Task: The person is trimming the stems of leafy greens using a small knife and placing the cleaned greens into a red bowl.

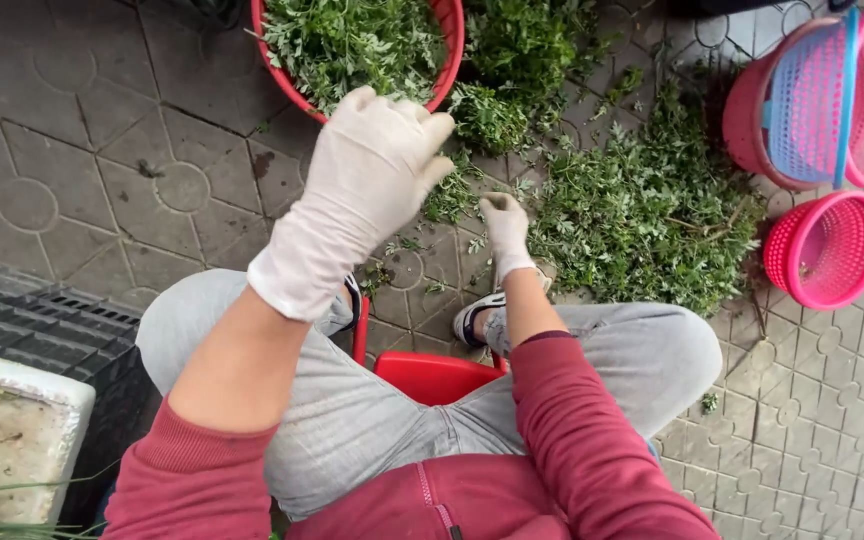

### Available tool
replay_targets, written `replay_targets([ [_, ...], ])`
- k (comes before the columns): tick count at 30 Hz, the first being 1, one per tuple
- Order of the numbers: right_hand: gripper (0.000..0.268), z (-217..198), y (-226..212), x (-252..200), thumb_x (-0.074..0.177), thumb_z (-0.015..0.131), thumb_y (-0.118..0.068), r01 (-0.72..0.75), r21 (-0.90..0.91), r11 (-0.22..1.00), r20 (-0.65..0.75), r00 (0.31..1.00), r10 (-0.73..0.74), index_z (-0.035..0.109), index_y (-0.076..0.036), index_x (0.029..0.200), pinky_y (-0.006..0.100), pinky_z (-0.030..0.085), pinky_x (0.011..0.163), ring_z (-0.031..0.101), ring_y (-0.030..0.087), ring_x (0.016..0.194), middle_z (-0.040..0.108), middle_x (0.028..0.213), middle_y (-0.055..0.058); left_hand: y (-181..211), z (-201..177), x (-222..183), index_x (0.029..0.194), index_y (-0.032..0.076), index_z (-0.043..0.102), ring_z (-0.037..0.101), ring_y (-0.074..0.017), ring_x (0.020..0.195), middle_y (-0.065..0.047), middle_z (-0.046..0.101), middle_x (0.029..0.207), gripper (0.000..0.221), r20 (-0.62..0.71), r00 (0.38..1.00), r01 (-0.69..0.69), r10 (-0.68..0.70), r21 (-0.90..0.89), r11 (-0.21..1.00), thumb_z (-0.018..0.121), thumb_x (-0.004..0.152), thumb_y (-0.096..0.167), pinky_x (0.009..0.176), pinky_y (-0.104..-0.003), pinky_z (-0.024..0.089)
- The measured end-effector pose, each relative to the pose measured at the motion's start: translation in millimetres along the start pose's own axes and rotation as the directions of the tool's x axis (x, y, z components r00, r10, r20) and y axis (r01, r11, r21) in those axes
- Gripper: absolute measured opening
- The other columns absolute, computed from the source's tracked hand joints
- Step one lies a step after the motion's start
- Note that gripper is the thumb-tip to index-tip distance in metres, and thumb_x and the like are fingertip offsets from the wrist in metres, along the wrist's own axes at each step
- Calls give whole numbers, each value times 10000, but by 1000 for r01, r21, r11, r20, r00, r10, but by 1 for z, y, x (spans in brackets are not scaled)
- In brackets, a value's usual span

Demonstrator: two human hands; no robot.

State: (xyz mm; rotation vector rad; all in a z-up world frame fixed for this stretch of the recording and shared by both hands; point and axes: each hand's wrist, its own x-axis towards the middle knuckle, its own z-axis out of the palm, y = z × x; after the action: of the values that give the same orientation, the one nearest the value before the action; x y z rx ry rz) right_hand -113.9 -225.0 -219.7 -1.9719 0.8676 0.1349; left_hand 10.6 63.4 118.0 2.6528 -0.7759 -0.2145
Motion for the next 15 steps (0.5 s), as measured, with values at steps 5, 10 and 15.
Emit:
replay_targets([
  [5, 252, 68, 10, 21, 932, 701, -346, 73, -449, 891, 55, 997, -55, 794, -265, 1151, 519, 605, 1010, 749, 374, 1119, 765, 1095, 110, -7, 24, -7, 1184, 244, 711, 791, -325, 1007, -55, 795, 1023, 340, -103, 994, -43, 47, 46, 998, 840, 938, 439, 1157, -564, 461],
  [10, 427, 83, -7, 32, 954, 653, -538, -159, -373, 914, 72, 977, 200, 615, -238, 1254, 425, 519, 1166, 734, 284, 1262, 771, 1240, 24, -10, 36, -3, 1177, 249, 689, 771, -292, 988, -25, 769, 994, 377, -119, 992, -27, 33, 48, 998, 849, 910, 461, 1172, -545, 437],
  [15, 174, 33, -50, 31, 951, 850, -253, 160, 34, 987, 231, 959, -164, 862, -232, 1123, 294, 593, 870, 729, 71, 917, 830, 964, -6, -13, 48, 8, 1148, 239, 732, 781, -321, 979, -38, 777, 980, 333, -104, 994, -15, 23, 81, 997, 857, 915, 441, 1128, -537, 471],
])
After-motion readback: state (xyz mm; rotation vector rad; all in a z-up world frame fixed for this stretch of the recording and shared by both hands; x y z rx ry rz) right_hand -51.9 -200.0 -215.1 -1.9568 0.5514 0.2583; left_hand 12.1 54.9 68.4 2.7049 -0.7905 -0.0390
